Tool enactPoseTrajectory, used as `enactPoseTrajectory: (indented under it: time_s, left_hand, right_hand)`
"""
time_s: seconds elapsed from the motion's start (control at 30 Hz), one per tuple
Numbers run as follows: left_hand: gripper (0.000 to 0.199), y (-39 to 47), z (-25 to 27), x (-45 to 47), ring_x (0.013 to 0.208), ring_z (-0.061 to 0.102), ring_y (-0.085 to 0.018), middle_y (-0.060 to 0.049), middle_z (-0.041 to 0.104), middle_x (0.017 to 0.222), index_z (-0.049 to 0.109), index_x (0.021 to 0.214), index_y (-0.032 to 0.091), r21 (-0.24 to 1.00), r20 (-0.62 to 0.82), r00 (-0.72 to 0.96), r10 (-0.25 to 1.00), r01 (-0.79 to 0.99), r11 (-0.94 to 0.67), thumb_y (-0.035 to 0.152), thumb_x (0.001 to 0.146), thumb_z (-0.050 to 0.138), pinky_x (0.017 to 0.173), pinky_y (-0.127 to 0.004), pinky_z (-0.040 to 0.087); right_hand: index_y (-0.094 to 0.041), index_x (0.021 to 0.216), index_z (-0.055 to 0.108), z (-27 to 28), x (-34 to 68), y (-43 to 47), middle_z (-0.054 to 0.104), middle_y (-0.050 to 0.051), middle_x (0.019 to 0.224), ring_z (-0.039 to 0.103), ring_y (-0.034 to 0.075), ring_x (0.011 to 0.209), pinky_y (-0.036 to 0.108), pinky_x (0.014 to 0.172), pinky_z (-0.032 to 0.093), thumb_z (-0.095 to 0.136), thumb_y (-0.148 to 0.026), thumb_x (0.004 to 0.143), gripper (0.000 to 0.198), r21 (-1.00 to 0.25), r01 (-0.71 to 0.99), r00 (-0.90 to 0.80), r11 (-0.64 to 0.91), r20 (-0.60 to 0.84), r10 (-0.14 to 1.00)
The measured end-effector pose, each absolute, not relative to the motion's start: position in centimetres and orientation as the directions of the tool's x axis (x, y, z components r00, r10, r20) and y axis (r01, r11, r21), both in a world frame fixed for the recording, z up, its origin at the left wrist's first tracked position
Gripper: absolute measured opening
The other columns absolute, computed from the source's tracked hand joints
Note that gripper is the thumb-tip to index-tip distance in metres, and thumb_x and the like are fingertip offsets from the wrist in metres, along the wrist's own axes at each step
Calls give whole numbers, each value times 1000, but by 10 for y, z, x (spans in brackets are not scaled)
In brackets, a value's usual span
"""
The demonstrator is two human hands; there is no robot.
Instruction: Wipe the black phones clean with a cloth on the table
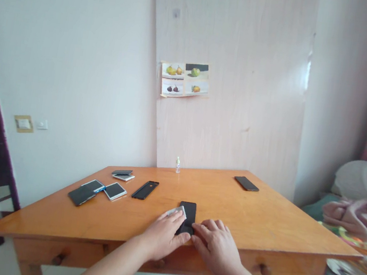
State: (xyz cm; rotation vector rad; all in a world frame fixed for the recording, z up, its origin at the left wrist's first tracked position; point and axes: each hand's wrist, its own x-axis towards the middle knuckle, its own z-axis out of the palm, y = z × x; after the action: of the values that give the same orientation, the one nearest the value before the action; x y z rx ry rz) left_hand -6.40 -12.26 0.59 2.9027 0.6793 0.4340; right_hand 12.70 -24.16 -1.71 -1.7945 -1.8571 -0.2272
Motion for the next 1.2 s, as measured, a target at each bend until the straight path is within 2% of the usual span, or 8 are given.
enactPoseTrajectory:
  time_s: [0.17, 0.33, 0.47, 0.6, 0.73, 0.87, 1.0, 1.2]
  left_hand:
    - [70, -156, 6, -95, 144, 26, -27, -7, 30, 156, 29, 151, 24, 161, 232, 889, 394, 365, -917, 65, 94, 32, 118, -43, 21]
    - [70, -158, 10, -89, 144, 28, -27, -8, 35, 154, 34, 149, 23, 154, 238, 892, 384, 356, -922, 66, 94, 31, 119, -43, 19]
    - [71, -134, 11, -60, 141, 33, -28, -13, 40, 151, 43, 144, 19, 172, 224, 871, 438, 407, -897, 67, 94, 27, 117, -43, 20]
    - [76, -101, 7, -21, 142, 32, -30, -17, 39, 150, 47, 140, 14, 189, 195, 836, 513, 481, -856, 69, 92, 24, 115, -46, 23]
    - [80, -80, 5, 7, 141, 32, -33, -20, 40, 149, 48, 138, 12, 205, 190, 809, 556, 521, -829, 71, 91, 22, 112, -52, 25]
    - [82, -82, 5, 10, 143, 28, -33, -21, 37, 151, 44, 141, 12, 211, 175, 801, 573, 538, -816, 72, 91, 19, 112, -56, 22]
    - [79, -103, 8, -15, 145, 24, -29, -16, 33, 154, 39, 145, 16, 201, 146, 825, 546, 516, -833, 70, 93, 17, 115, -54, 18]
    - [71, -148, 14, -69, 147, 17, -26, -9, 23, 158, 26, 151, 23, 184, 125, 865, 486, 461, -868, 66, 95, 17, 117, -52, 13]
  right_hand:
    - [-35, 121, 63, -16, 127, -242, 64, 6, 105, 52, 25, 97, 39, 86, 37, 45, -48, 94, 34, -248, 964, 36, 98, 486, 873]
    - [-35, 121, 62, -16, 127, -243, 64, 6, 105, 52, 25, 97, 38, 85, 38, 44, -46, 95, 34, -243, 965, 35, 99, 495, 868]
    - [-35, 119, 63, -17, 126, -243, 64, 6, 105, 52, 24, 95, 38, 84, 38, 45, -47, 95, 33, -229, 969, 32, 94, 490, 871]
    - [-34, 111, 65, -17, 126, -243, 64, 5, 103, 53, 24, 95, 38, 84, 38, 44, -46, 95, 29, -222, 971, 27, 91, 479, 877]
    - [-36, 121, 61, -17, 127, -243, 64, 4, 106, 53, 24, 96, 37, 84, 39, 45, -45, 95, 32, -220, 971, 27, 91, 482, 876]
    - [-36, 118, 62, -18, 127, -242, 64, 4, 104, 53, 23, 96, 37, 84, 38, 45, -46, 95, 31, -213, 974, 36, 78, 486, 873]
    - [-33, 103, 67, -18, 127, -241, 64, 4, 101, 53, 23, 94, 36, 83, 38, 44, -47, 95, 28, -214, 974, 39, 76, 489, 872]
    - [-36, 120, 63, -16, 126, -243, 65, 4, 104, 53, 23, 95, 36, 84, 38, 46, -47, 94, 33, -227, 971, 46, 80, 502, 864]
